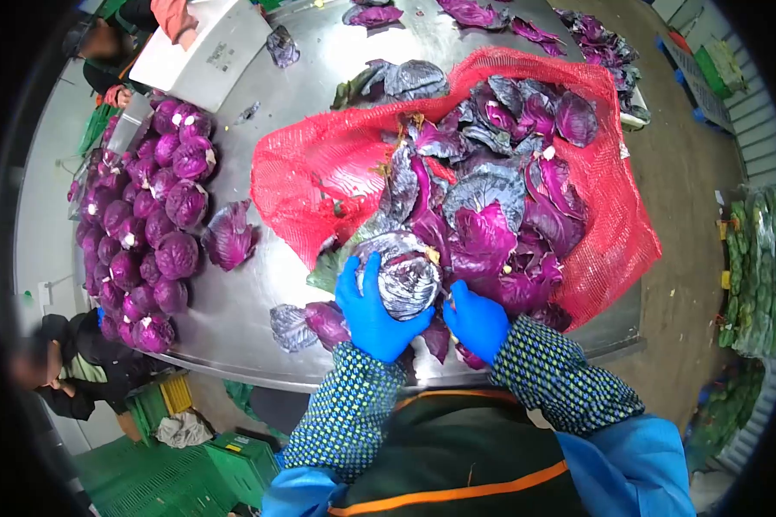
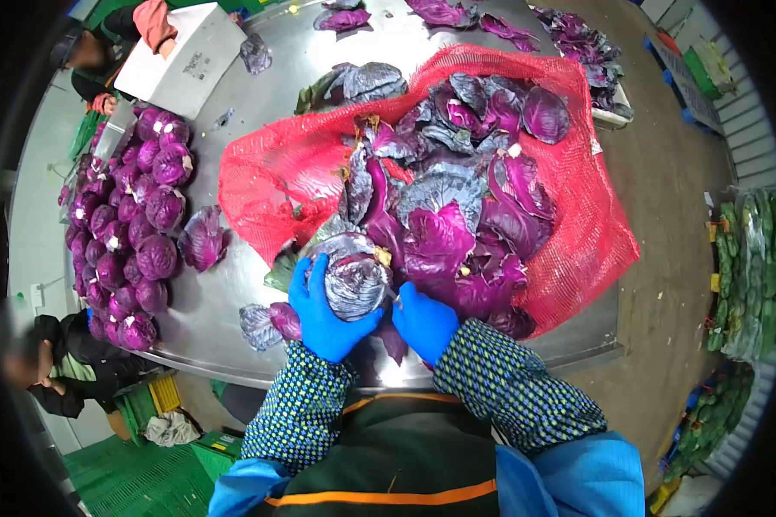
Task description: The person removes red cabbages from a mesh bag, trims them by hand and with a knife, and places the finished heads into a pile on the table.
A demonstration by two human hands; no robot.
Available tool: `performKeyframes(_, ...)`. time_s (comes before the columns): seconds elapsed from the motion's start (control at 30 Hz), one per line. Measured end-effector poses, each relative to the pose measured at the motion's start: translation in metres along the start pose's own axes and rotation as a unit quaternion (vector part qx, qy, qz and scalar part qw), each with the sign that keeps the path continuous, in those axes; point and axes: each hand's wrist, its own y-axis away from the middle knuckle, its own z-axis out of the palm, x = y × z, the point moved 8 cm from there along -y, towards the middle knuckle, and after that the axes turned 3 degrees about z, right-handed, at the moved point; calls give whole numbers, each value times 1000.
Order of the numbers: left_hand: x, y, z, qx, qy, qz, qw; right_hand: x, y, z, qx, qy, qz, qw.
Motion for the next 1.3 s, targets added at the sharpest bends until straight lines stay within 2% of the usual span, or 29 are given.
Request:
performKeyframes(0.07,0,2,-2,0,12,-8,1000,50,-18,71,-221,-241,70,942)
performKeyframes(0.1,-3,6,-4,7,31,8,999,76,-40,77,-101,5,91,991)
performKeyframes(0.17,-16,4,-15,18,96,57,994,54,-36,51,-19,-27,75,997)
performKeyframes(0.2,-30,12,-20,7,86,39,996,44,-22,40,28,-68,80,994)
performKeyframes(0.23,-39,24,-24,13,122,11,992,23,-4,24,83,-218,49,971)
performKeyframes(0.27,-48,38,-28,15,158,-20,987,7,11,18,15,-385,79,919)
performKeyframes(0.33,-46,59,-41,-25,100,-20,994,-18,25,10,3,-533,85,842)
performKeyframes(0.37,-45,67,-51,-38,104,6,994,-23,17,15,28,-456,-14,889)
performKeyframes(0.4,-79,94,-39,-62,286,-193,936,-18,11,40,-21,-413,23,910)
performKeyframes(0.47,-98,96,-57,-42,431,-266,861,-27,19,54,-160,-477,184,844)
performKeyframes(0.5,-89,75,-78,25,332,-164,929,-29,15,50,-159,-476,180,846)
performKeyframes(0.53,-87,75,-73,30,332,-166,928,-34,15,51,-181,-534,182,806)
performKeyframes(0.57,-79,75,-57,-29,299,-162,940,-38,18,52,-203,-589,184,760)
performKeyframes(0.6,-72,68,-40,-89,266,-146,949,-35,17,47,-198,-589,177,763)
performKeyframes(0.67,-58,68,-36,-19,448,-134,884,-19,24,10,-76,-578,68,809)
performKeyframes(0.7,-52,66,-36,-59,417,-128,898,-26,28,-17,-70,-630,13,773)
performKeyframes(0.73,-47,60,-38,-95,387,-119,909,-14,32,-35,-80,-568,55,817)
performKeyframes(0.77,-51,55,-31,-118,440,-200,867,-10,28,-49,-68,-536,58,839)
performKeyframes(0.8,-61,40,-27,-118,432,-185,875,-7,25,-62,-53,-506,54,859)
performKeyframes(0.87,-69,1,-42,0,263,-107,959,23,9,-39,6,-491,-6,871)
performKeyframes(0.9,-42,-15,-61,59,51,-3,997,23,8,-42,3,-502,-3,865)
performKeyframes(0.93,-1,-24,-76,113,-164,96,975,24,8,-44,-1,-514,5,858)
performKeyframes(0.97,36,-35,-68,8,-18,205,979,25,8,-45,1,-513,9,858)
performKeyframes(1.0,56,-22,-43,-89,28,303,948,26,10,-46,3,-484,5,875)
performKeyframes(1.07,43,-17,21,-197,105,157,962,30,19,-47,1,-453,5,892)
performKeyframes(1.1,42,-7,38,-199,104,156,962,31,26,-59,76,-361,-22,929)
performKeyframes(1.17,18,-1,59,-155,277,3,948,28,43,-83,174,-250,-97,947)
performKeyframes(1.2,17,7,68,-152,344,-43,926,27,44,-93,181,-254,-90,946)
performKeyframes(1.3,13,15,74,-131,389,-81,908,3,47,-114,110,-90,-131,981)
